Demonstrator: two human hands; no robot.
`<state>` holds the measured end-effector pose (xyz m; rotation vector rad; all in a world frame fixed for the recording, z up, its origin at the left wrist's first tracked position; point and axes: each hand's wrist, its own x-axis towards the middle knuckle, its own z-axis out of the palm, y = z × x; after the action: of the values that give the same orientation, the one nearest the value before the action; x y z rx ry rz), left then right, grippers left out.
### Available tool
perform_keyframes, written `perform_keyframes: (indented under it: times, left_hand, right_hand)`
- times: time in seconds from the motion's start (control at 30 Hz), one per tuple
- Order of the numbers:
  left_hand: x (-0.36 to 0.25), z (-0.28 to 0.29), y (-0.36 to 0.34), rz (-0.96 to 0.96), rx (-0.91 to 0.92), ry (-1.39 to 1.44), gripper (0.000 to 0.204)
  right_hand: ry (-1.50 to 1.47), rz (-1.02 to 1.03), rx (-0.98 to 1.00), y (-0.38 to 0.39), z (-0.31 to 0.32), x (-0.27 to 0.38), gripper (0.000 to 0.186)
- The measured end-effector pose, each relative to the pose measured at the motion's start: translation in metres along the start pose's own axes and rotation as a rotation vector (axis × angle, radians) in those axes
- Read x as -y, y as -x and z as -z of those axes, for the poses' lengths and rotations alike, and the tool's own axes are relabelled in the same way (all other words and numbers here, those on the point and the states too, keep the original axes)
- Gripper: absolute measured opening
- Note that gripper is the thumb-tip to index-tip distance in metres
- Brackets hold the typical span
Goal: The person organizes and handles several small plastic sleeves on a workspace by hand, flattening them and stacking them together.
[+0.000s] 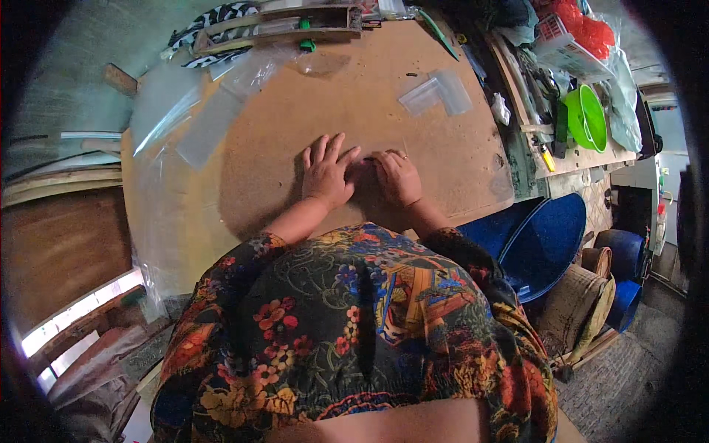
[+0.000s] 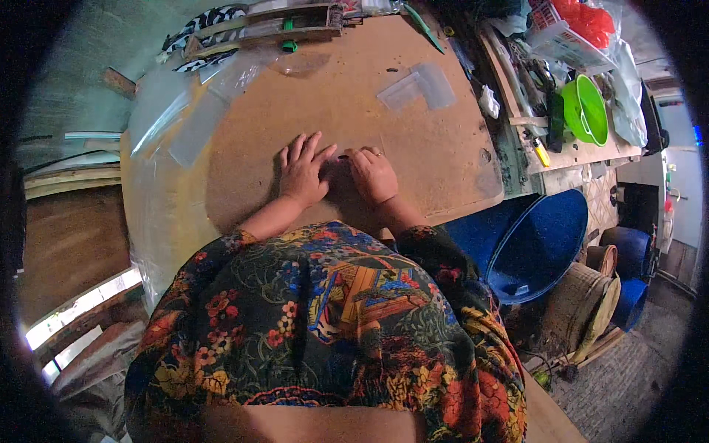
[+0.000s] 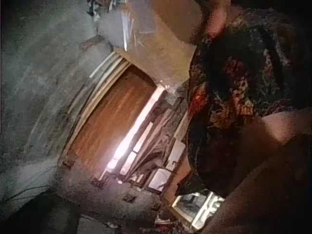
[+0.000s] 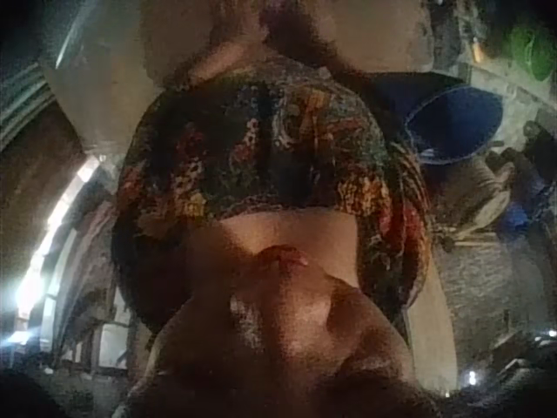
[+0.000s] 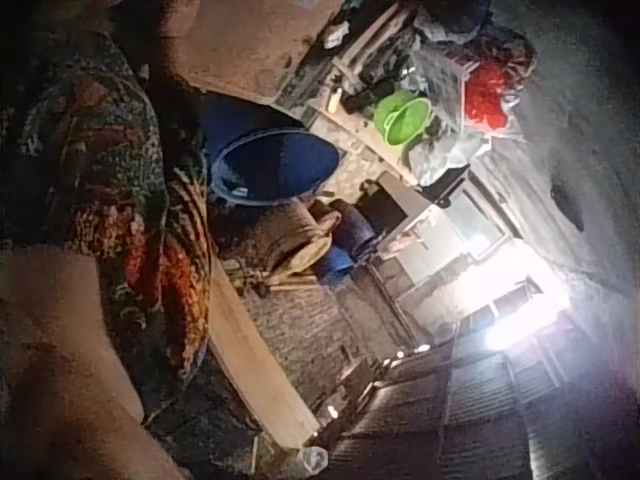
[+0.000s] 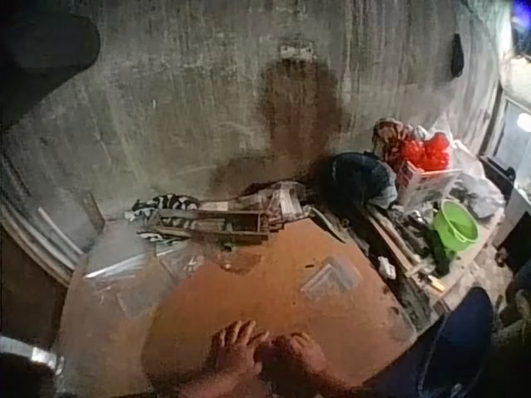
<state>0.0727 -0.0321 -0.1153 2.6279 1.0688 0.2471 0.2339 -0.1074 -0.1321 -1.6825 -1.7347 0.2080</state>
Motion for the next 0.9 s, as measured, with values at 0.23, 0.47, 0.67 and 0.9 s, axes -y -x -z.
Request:
perform_keyframes:
  times: [0.23,0.47,0.67,0.9]
  left_hand:
    - [-0.001,0.003,0.001,0.0,0.014,-0.008,0.06]
    - [0.0,-0.001,0.001,-0.007,-0.001,-0.024,0.055]
    - [0.003,-0.004,0.002,-0.051,-0.077,-0.012,0.05]
    - [-0.006,0.008,0.006,-0.115,-0.113,0.024,0.041]
  right_hand:
    - [0.027,0.049,0.05,-0.001,-0.003,-0.001,0.022]
    - [0.08,-0.134,-0.022,0.002,0.012,-0.005,0.02]
    - [-0.371,-0.754,-0.61,0.04,0.052,-0.066,0.018]
    - [-0.358,-0.764,-0.873,0.078,0.082,-0.103,0.014]
